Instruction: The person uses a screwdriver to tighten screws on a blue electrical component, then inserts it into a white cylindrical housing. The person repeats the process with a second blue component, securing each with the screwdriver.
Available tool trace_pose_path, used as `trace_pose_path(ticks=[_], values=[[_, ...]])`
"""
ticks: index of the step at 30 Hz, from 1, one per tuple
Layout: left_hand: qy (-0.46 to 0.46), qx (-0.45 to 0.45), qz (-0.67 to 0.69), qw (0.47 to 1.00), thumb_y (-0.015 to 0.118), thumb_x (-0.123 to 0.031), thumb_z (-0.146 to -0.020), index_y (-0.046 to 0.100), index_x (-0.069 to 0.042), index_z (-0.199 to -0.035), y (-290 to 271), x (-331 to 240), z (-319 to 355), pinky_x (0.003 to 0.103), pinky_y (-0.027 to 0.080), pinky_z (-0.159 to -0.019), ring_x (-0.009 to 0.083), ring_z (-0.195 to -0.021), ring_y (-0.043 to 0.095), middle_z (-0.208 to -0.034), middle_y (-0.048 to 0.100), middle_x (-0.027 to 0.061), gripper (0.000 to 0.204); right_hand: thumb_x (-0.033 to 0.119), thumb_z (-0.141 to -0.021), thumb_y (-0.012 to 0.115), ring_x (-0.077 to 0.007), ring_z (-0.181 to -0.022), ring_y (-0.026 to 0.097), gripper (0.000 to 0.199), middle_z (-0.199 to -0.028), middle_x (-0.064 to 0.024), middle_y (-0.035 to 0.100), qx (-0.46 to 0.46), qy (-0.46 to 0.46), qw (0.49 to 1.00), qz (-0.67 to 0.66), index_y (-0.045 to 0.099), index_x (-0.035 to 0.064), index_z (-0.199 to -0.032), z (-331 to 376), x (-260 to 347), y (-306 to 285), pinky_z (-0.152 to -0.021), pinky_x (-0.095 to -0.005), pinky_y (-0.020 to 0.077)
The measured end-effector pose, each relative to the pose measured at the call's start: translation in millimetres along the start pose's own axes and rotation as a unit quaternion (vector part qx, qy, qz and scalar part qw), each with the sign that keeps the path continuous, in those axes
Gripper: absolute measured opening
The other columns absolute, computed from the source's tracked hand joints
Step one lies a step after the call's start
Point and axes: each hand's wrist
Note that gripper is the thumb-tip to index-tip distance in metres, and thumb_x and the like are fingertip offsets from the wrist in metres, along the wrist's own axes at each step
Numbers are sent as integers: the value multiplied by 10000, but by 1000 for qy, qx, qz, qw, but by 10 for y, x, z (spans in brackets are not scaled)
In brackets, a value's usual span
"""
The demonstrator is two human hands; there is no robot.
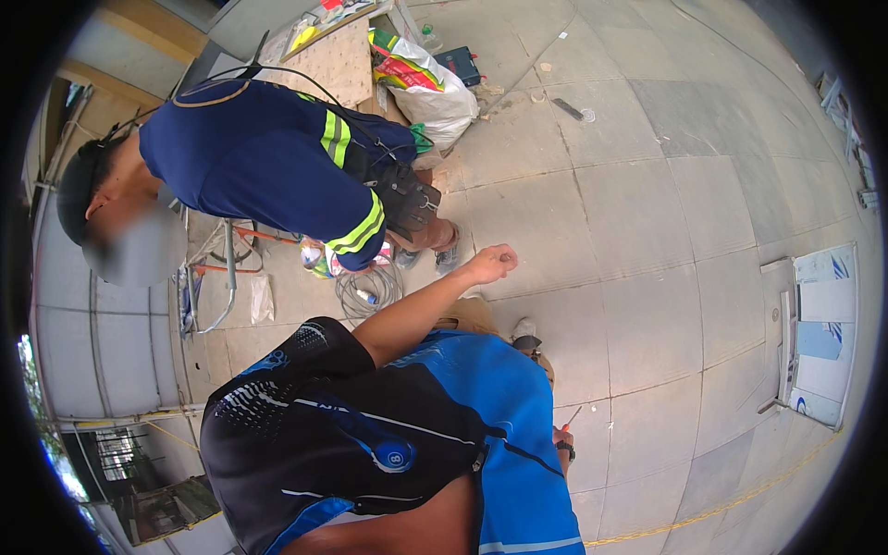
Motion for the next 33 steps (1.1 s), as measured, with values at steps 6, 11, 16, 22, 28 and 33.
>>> trace_pose_path(ticks=[6, 11, 16, 22, 28, 33], values=[[115, 52, -38, 991, 651, -294, -927, 631, -35, -1097, 35, -222, -480, 359, 534, -699, 235, -695, 648, -953, 691, 124, 310, 186, -890, 680, -211, -474, 538, 213, -642, -84, 562, 18, -9, 998, 53, 584, 25, -991, 7, 601, -84, -388, -342, 403], [-171, -86, -124, 974, 617, -293, -873, 718, -49, -954, -538, 1327, -755, 392, 553, -669, 276, -705, 699, -834, 721, 145, 276, 217, -890, 702, -203, -483, 548, 262, -660, -81, 579, -38, -62, 997, 29, 603, 26, -1039, -605, 1706, -644, -388, -331, 406], [-362, -100, -77, 924, 625, -242, -800, 753, -22, -915, -1060, 1646, -982, 413, 584, -727, 318, -810, 727, -903, 731, 184, 280, 334, -869, 761, -172, -485, 547, 423, -706, -66, 606, -158, -139, 965, -155, 620, 36, -1134, 190, 3542, -1213, -391, -286, 429], [-177, -206, -81, 959, 607, -270, -854, 742, -15, -988, -1053, 1889, -1343, 396, 580, -677, 310, -793, 725, -893, 721, 195, 319, 298, -801, 832, -164, -506, 579, 496, -760, -79, 642, -172, -228, 954, 92, 617, 25, -1155, 984, 5666, -1395, -395, -283, 470], [-226, -243, 249, 910, 644, -195, -835, 697, -1, -1035, -1173, 1161, -1541, 372, 547, -615, 241, -707, 710, -810, 699, 178, 284, 132, -824, 747, -160, -522, 593, 367, -812, -87, 657, -106, -370, 909, 159, 624, 9, -1148, 963, 7376, -930, -418, -297, 489], [-355, -246, 273, 860, 635, -163, -852, 712, 0, -947, -965, 1171, -1414, 350, 551, -544, 244, -663, 707, -776, 705, 136, 204, 101, -832, 744, -136, -542, 580, 310, -810, -64, 649, -48, -435, 890, 128, 622, 1, -1098, 835, 8434, -534, -434, -263, 455]])
Point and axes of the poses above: each hand's wrist, its own z-axis away from the middle knuckle, its own y-axis out of the palm, x = y × z
